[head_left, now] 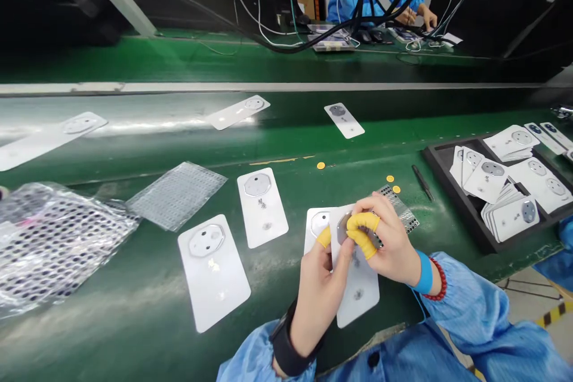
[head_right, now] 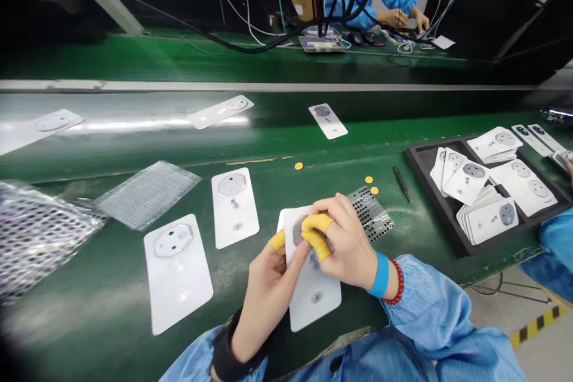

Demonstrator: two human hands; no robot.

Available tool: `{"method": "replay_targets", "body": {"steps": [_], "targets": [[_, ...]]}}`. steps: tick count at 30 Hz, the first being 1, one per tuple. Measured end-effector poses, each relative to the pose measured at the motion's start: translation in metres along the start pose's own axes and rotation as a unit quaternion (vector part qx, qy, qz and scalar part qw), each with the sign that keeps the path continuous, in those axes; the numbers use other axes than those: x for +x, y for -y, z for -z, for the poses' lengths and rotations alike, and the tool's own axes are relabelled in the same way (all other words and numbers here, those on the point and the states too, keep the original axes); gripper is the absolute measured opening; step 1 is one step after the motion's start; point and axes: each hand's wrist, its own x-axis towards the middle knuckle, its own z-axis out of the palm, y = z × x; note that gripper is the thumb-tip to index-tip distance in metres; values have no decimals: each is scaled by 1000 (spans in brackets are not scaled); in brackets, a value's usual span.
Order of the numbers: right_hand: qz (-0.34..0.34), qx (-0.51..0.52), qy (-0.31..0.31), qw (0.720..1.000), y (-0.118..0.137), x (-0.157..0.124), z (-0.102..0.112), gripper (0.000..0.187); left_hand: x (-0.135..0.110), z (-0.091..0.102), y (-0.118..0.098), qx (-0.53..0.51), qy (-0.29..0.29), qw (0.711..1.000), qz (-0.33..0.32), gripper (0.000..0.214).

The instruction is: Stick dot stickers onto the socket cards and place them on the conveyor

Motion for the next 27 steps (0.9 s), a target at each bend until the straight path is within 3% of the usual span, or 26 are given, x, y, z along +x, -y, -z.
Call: {"method": "replay_targets", "body": {"steps": [6, 13, 21, 27], "targets": [[25, -41, 11, 999, -1, -8, 2, 19, -9, 2, -9, -48, 47, 998, 18, 26], [72, -67, -5, 995, 1, -18, 2, 25, -12, 2, -16, -59, 29, 997, 27, 24], [146, -133, 39, 979, -1, -27, 8, 26, -16, 1, -9, -42, -17, 995, 86, 35], [157, -114, 51, 980, 0, -26, 14, 28, -17, 1, -12, -40, 11, 996, 76, 34]]}}
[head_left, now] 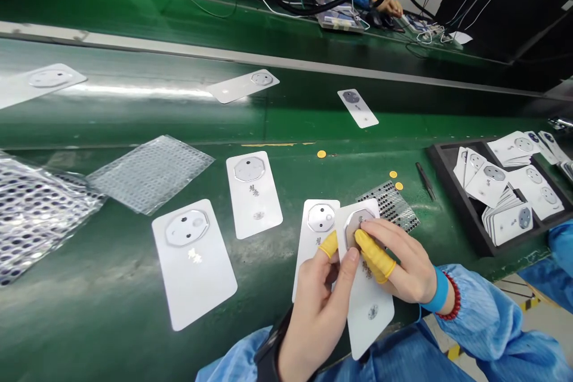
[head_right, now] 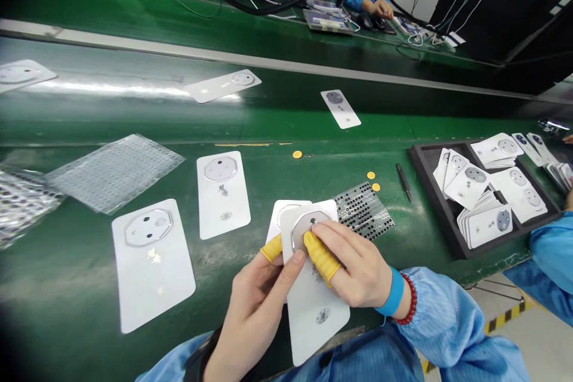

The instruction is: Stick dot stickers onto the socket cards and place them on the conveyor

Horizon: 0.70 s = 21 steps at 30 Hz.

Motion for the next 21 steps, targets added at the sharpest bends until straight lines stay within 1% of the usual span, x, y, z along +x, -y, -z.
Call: {"method": "replay_targets", "body": {"steps": [6, 10, 14, 17, 21], "targets": [[-15, 18, -25, 999, 0, -1, 0, 25, -7, 2, 2, -1, -31, 999, -20, 26], [-10, 9, -24, 1000, 2, -2, 1, 24, -11, 3, 6, 9, -54, 998, -30, 23], [5, -13, -5, 1000, 3, -1, 5, 23, -11, 4, 5, 43, -45, 996, -56, 23], [20, -19, 12, 1000, 3, 1, 7, 25, -11, 5, 4, 62, -46, 994, -75, 20], [17, -8, 12, 1000, 4, 2, 5, 26, -11, 7, 6, 87, -39, 991, -90, 19]]}}
